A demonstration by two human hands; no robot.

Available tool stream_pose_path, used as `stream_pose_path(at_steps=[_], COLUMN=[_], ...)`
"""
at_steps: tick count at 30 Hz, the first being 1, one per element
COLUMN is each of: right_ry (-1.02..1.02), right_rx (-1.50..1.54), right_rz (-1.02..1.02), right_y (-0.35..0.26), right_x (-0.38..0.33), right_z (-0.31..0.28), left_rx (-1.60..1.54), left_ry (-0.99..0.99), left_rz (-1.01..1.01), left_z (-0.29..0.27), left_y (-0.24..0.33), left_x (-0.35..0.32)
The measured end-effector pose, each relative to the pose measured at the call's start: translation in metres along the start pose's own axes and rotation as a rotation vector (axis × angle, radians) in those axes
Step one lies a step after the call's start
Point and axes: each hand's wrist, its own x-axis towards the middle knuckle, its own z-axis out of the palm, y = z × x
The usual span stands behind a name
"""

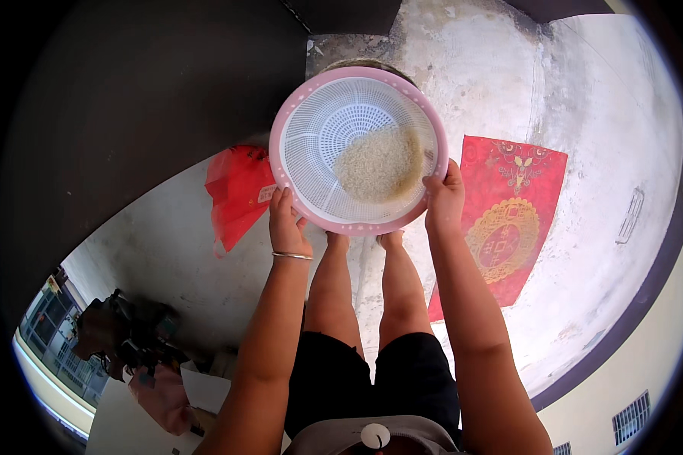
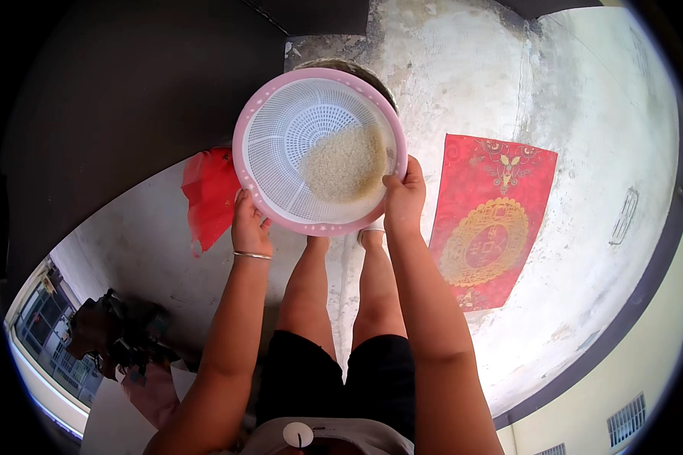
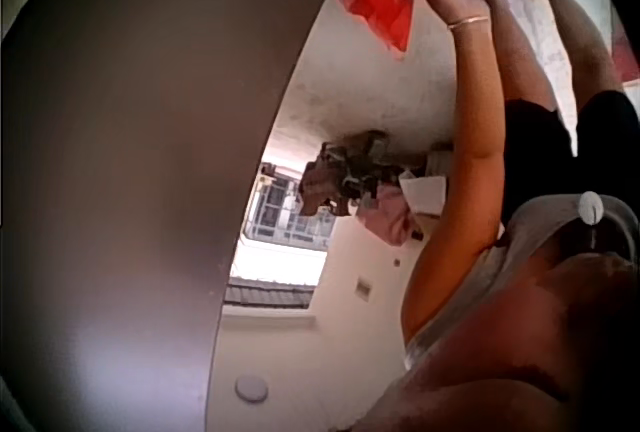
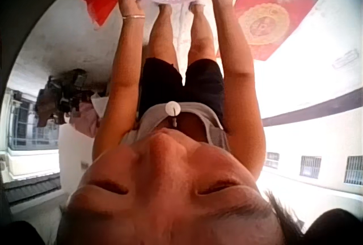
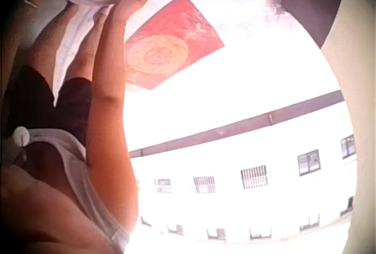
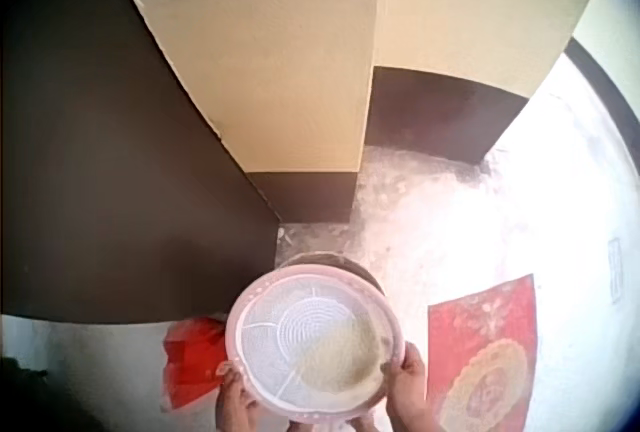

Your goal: The person mops a tiled floor with a mop and bucket, then pours rice from a red bag into a pink colander. They rinse the rice by hand, shake the colander to drain water, and later sweep the floor with a broom and dustpan.

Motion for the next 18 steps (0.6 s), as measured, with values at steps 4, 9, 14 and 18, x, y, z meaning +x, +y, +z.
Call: stream_pose_path(at_steps=[4, 9, 14, 18], right_ry=[0.049, -0.042, 0.11, -0.253], right_rx=[0.112, 0.091, -0.689, -0.786], right_rz=[0.137, 0.166, -0.639, -0.642], right_y=[-0.018, -0.021, -0.045, -0.049], right_x=[0.018, 0.008, -0.006, -0.031], right_z=[-0.019, -0.025, -0.019, -0.005], left_rx=[0.158, 0.178, 0.23, 0.224], left_ry=[-0.196, -0.318, -0.322, -0.312], left_rz=[0.098, -0.381, -0.313, -0.228], left_z=[-0.008, -0.028, -0.028, -0.026], left_y=[0.0, 0.004, -0.004, -0.009], left_x=[-0.011, 0.012, 0.0, -0.008])
